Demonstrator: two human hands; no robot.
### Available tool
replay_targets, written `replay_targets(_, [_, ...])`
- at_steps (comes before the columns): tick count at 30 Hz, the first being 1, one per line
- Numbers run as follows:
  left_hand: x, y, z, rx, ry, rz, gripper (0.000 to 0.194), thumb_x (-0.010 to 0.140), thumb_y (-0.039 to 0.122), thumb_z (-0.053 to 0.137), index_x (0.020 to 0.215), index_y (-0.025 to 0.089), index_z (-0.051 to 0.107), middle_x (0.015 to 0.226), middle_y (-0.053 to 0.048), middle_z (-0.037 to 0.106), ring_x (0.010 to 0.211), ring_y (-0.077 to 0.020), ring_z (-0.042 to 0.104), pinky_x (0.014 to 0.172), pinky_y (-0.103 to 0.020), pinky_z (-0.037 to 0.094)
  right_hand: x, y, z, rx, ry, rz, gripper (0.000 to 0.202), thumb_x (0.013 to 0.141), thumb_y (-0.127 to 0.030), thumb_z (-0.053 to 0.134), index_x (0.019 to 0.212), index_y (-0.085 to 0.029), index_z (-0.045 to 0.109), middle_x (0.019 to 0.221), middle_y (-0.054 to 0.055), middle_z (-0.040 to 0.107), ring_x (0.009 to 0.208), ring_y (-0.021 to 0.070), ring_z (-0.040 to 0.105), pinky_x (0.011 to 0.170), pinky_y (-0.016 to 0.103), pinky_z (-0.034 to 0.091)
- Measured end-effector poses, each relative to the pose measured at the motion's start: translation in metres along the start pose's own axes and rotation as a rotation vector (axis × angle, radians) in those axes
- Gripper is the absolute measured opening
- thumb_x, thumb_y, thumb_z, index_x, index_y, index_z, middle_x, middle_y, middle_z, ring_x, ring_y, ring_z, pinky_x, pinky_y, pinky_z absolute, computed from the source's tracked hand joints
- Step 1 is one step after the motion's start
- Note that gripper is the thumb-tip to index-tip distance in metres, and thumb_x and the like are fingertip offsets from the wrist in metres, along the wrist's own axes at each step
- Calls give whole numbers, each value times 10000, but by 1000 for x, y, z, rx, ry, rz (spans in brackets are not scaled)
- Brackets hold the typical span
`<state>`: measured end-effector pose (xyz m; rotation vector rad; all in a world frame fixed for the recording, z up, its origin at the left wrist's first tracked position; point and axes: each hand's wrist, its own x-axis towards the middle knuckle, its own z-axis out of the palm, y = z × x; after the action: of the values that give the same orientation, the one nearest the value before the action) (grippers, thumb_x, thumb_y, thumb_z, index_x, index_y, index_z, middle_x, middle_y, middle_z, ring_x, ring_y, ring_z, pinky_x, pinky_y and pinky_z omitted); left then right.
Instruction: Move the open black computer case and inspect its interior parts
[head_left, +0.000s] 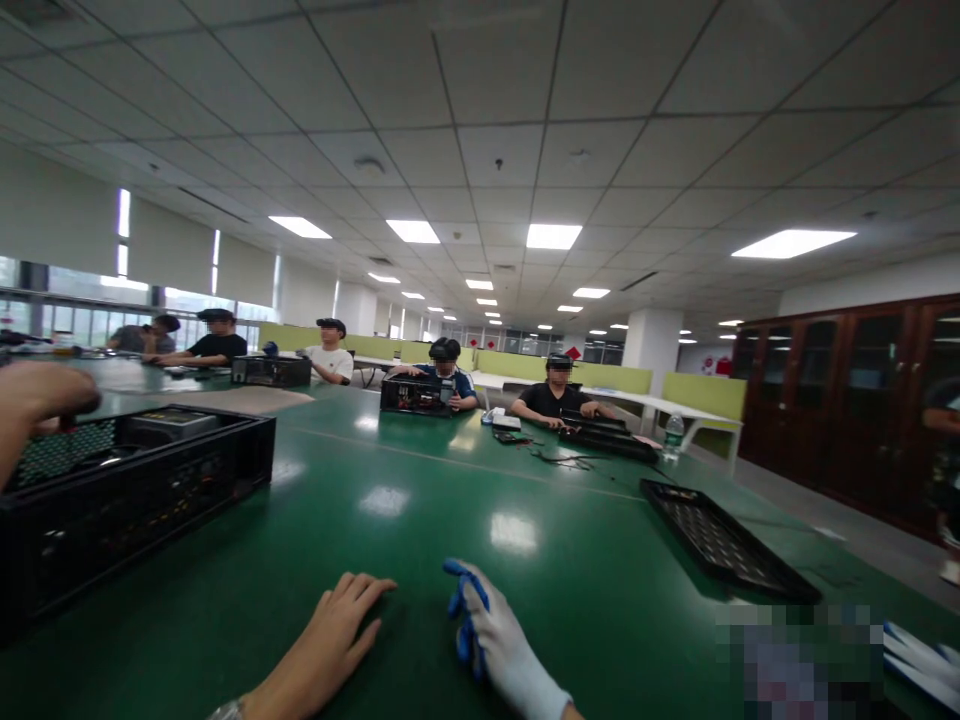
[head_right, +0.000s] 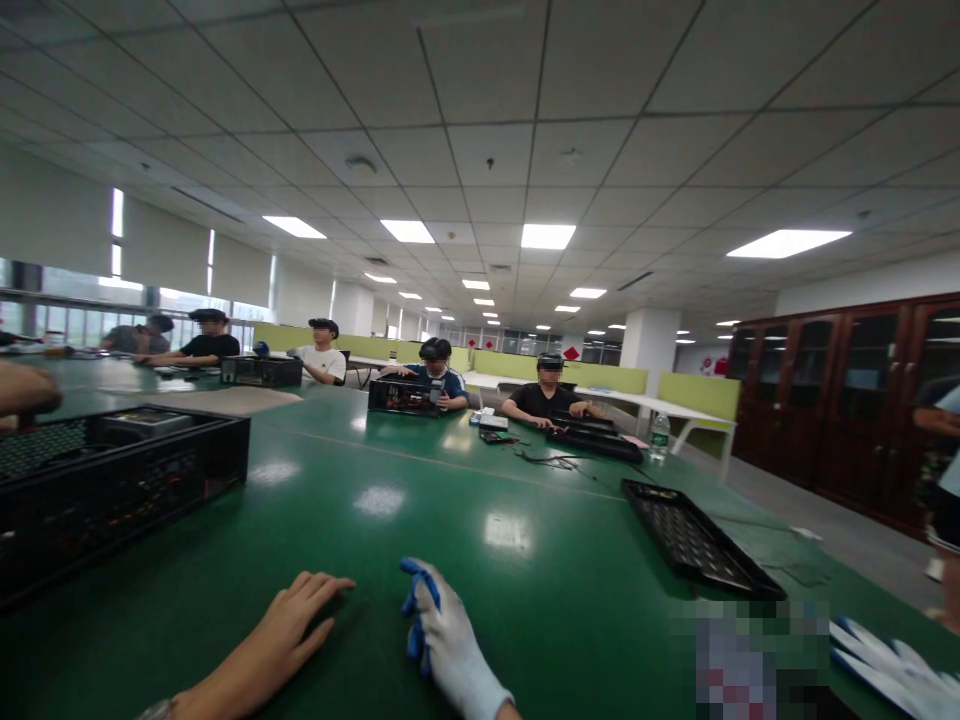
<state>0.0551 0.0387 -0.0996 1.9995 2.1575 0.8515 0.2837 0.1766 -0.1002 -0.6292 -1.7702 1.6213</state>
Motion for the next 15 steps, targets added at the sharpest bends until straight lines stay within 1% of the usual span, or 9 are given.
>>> replay_targets(3, [0,-6,1,-34,22,31,404,1021,321,449,1401,335,584,1377,-67,628,1285,-272,542,1145,-533,426,-2,-5,1,-31,-3,-56,749,810,-812,642,1299,-244,658,865,-13,550,639,112,521,559,238,408])
replay_targets(5, [2,-11,4,-51,39,49,389,1029,356,450,1391,337,592,1389,-68,626,1294,-278,538,1153,-545,428,-3,-8,4,-80,29,-91,715,786,-830,657,1162,-224,706,847,-12,548,679,118,517,594,236,419])
replay_targets(7, [4,-16,7,-54,44,59,388,1029,379,452,1386,329,596,1395,-73,631,1305,-290,537,1170,-572,419,-3,-13,7,-110,51,-88,712,757,-867,650,1013,-205,706,785,-24,534,648,109,498,571,225,402])
replay_targets(8, [6,-18,8,-54,44,58,387,1030,384,449,1382,328,600,1393,-75,636,1309,-295,539,1176,-585,415,-4,-16,7,-98,39,-53,712,754,-878,640,969,-201,696,751,-34,523,610,97,483,547,216,388])
replay_targets(10, [8,-21,9,-56,45,57,376,1031,402,450,1364,335,612,1376,-70,649,1307,-296,554,1177,-589,425,-9,-21,4,-24,-103,118,722,775,-889,595,951,-197,697,690,-45,519,522,77,460,495,198,362])
replay_targets(12, [9,-24,6,-55,100,86,350,1035,417,451,1321,337,636,1367,-66,647,1305,-290,564,1174,-570,443,-22,-24,-8,35,-291,269,681,805,-844,605,960,-193,728,684,-19,581,513,95,525,484,200,403])
replay_targets(13, [9,-25,4,-50,154,114,334,1039,420,453,1295,334,648,1368,-65,639,1309,-285,563,1177,-558,445,-31,-25,-17,38,-354,296,633,803,-798,657,953,-189,745,714,5,629,569,121,593,514,214,455])
replay_targets(14, [9,-26,2,-42,220,149,318,1042,416,456,1273,329,657,1369,-66,629,1311,-279,562,1178,-541,449,-42,-25,-27,30,-384,288,576,787,-737,729,952,-186,757,761,26,674,656,154,654,566,239,512])
replay_targets(15, [8,-28,-1,-33,285,184,304,1045,406,459,1260,325,659,1369,-67,620,1312,-271,562,1174,-521,455,-53,-24,-37,22,-380,255,524,762,-658,804,978,-183,763,831,41,714,757,182,697,644,273,564])
